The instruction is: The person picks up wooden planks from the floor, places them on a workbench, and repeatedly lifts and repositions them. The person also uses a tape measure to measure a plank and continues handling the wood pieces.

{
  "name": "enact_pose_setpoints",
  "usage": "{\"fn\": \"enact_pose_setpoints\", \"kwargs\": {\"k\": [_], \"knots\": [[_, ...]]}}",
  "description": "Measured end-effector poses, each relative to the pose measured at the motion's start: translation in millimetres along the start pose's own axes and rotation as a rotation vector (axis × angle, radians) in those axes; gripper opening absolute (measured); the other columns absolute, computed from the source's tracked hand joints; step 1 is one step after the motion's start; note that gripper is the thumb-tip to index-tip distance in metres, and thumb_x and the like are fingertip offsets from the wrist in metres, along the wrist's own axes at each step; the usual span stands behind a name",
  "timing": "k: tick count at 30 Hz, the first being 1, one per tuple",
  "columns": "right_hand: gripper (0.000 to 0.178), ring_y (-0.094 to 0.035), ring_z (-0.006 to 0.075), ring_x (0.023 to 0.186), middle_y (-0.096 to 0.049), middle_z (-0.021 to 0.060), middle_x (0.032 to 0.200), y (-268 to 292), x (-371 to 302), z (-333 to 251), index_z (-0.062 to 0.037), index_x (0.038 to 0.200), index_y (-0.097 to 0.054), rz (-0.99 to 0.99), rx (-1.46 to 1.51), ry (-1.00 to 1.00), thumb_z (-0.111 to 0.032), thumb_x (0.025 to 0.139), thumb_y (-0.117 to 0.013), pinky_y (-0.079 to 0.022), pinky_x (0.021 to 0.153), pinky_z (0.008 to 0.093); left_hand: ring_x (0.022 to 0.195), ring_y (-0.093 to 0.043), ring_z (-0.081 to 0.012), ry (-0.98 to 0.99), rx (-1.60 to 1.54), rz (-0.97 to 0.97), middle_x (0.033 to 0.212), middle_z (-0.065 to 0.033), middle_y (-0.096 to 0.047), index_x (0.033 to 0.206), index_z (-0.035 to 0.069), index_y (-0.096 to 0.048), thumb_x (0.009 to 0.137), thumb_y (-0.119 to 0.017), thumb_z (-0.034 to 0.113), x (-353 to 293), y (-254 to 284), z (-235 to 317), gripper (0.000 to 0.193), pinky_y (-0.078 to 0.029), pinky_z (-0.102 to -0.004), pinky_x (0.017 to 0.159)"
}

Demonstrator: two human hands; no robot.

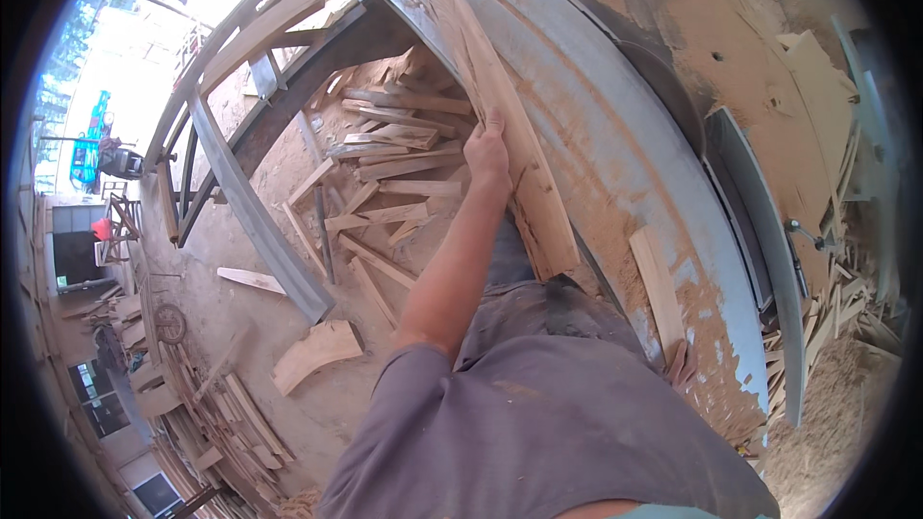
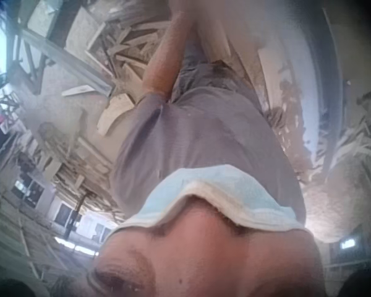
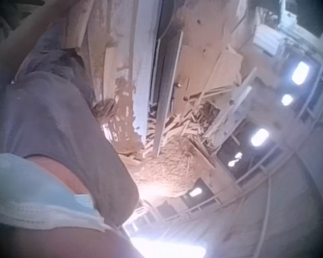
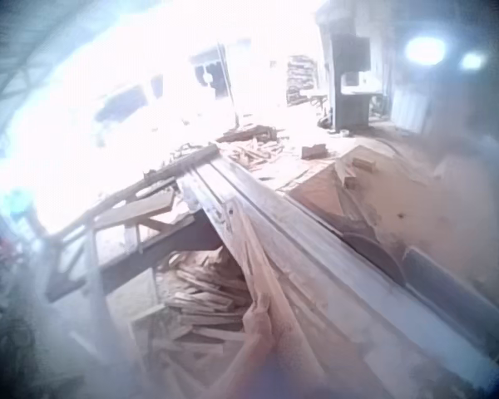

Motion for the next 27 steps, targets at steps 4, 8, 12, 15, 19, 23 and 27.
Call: {"fn": "enact_pose_setpoints", "kwargs": {"k": [4, 8, 12, 15, 19, 23, 27], "knots": [[0.058, -0.054, 0.0428, 0.131, -0.056, 0.0204, 0.144, 15.4, -31.9, 26.2, -0.0009, 0.148, -0.056, -0.069, -0.005, -0.059, -0.029, 0.099, -0.045, -0.042, 0.111, 0.0565, 0.102, -0.069, -0.0229, -0.083, 0.073, 0.109, 0.120, -0.0140, -0.071, 0.131, -0.007, -0.062, 0.104, -0.069, 0.035, -28.3, -6.0, -39.9, 0.051, -0.056, -0.0364, 0.091], [0.058, -0.051, 0.0436, 0.133, -0.054, 0.0218, 0.146, 23.8, -58.9, 38.9, -0.0013, 0.150, -0.054, -0.092, 0.021, -0.089, -0.027, 0.098, -0.045, -0.040, 0.112, 0.0578, 0.109, -0.066, -0.0215, -0.054, 0.253, 0.109, 0.126, -0.0160, -0.069, 0.132, -0.009, -0.061, 0.098, -0.073, 0.030, -76.2, -28.7, -42.5, 0.053, -0.052, -0.0334, 0.095], [0.058, -0.048, 0.0452, 0.136, -0.052, 0.0238, 0.147, 45.8, -83.5, 54.9, -0.0012, 0.151, -0.051, -0.105, 0.046, -0.110, -0.022, 0.097, -0.045, -0.036, 0.115, 0.0602, 0.100, -0.068, -0.0227, 0.016, 0.255, -0.060, 0.117, -0.0115, -0.070, 0.130, -0.004, -0.061, 0.092, -0.079, 0.029, -109.3, -39.8, -64.6, 0.053, -0.055, -0.0379, 0.084], [0.059, -0.043, 0.0471, 0.140, -0.049, 0.0250, 0.150, 67.7, -96.1, 54.1, -0.0001, 0.152, -0.049, -0.161, 0.061, -0.179, -0.015, 0.095, -0.045, -0.034, 0.117, 0.0606, 0.092, -0.070, -0.0224, 0.124, 0.219, -0.150, 0.113, -0.0093, -0.070, 0.129, 0.000, -0.061, 0.090, -0.083, 0.026, -133.6, -57.3, -81.8, 0.051, -0.057, -0.0394, 0.074], [0.059, -0.043, 0.0473, 0.140, -0.049, 0.0239, 0.150, 89.3, -109.5, 59.3, -0.0012, 0.151, -0.051, -0.202, 0.093, -0.237, -0.012, 0.093, -0.047, -0.035, 0.117, 0.0597, 0.088, -0.069, -0.0234, 0.232, 0.172, -0.181, 0.112, -0.0084, -0.068, 0.128, 0.004, -0.060, 0.090, -0.084, 0.024, -183.6, -72.4, -78.5, 0.049, -0.057, -0.0374, 0.067], [0.061, -0.045, 0.0469, 0.139, -0.049, 0.0235, 0.150, 102.5, -134.1, 74.8, -0.0025, 0.150, -0.052, -0.172, 0.084, -0.238, -0.015, 0.091, -0.047, -0.035, 0.117, 0.0596, 0.089, -0.069, -0.0256, 0.203, 0.160, -0.162, 0.115, -0.0087, -0.066, 0.132, 0.006, -0.055, 0.092, -0.082, 0.022, -218.0, -75.8, -97.5, 0.051, -0.057, -0.0402, 0.070], [0.060, -0.048, 0.0477, 0.136, -0.052, 0.0236, 0.147, 114.6, -143.8, 80.1, -0.0035, 0.149, -0.054, -0.155, 0.047, -0.248, -0.015, 0.090, -0.048, -0.037, 0.115, 0.0602, 0.105, -0.067, -0.0287, 0.189, 0.118, -0.208, 0.125, -0.0097, -0.063, 0.136, 0.007, -0.052, 0.093, -0.081, 0.021, -252.0, -74.6, -112.0, 0.054, -0.057, -0.0478, 0.083]]}}
Point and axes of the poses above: each hand's wrist, its own x-axis towards the middle knuckle, its own y-axis out of the back of the hand, z = x × y, the point moved 3 cm from there along x, towards the middle knuckle
